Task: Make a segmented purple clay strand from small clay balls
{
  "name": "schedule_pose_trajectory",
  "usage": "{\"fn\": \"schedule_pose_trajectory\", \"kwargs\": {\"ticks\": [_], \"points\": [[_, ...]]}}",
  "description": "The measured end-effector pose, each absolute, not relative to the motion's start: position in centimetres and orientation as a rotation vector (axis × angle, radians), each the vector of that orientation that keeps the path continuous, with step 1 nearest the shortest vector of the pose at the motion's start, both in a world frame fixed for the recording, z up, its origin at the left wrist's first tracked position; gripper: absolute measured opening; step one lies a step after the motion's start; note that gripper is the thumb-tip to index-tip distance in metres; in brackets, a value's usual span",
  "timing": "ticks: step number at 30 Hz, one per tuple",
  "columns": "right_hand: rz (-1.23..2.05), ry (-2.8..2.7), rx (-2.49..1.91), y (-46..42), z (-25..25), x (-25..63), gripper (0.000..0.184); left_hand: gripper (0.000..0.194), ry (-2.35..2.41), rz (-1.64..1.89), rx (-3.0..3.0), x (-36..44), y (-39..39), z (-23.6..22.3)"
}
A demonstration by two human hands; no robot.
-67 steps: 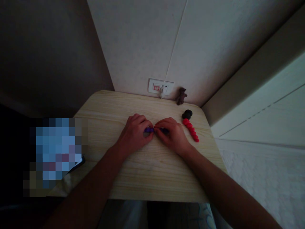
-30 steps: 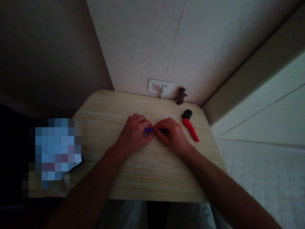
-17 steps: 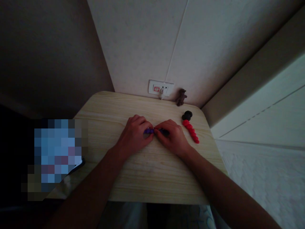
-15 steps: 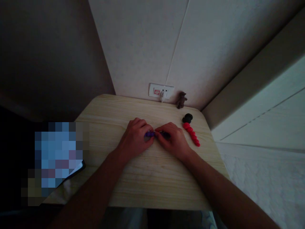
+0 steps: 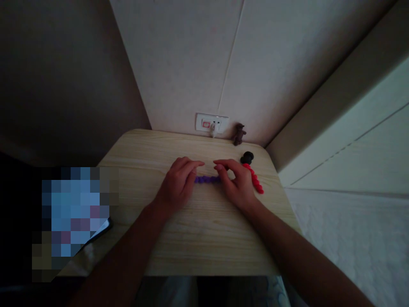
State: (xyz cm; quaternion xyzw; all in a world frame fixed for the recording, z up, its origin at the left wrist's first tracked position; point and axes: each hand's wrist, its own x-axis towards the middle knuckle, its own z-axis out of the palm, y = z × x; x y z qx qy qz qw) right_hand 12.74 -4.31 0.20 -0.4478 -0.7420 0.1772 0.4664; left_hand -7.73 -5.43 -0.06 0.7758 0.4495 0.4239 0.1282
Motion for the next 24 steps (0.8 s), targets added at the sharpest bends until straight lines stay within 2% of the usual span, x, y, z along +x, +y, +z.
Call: {"fn": "schedule_pose_trajectory", "kwargs": {"ticks": [6,13,18,24], "points": [[0.480,-1.997,-0.813,-4.9,0.7,12.3,0.036,0.039,1.282,1.259,2.007,-7.3,-5.8,0.1],[0.440,-1.999,-0.696,-5.0,0.7,12.1,0.017,0.037,1.140,1.225,1.973,-7.0,-6.3,0.3],[0.436,-2.004,-0.684,-5.2,0.8,12.1,0.011,0.036,1.093,1.255,1.937,-6.8,-6.4,0.1],[0.475,-1.630,-0.971,-4.0,0.4,13.7,0.016,0.024,1.357,1.778,1.705,-7.0,-5.6,0.0]]}}
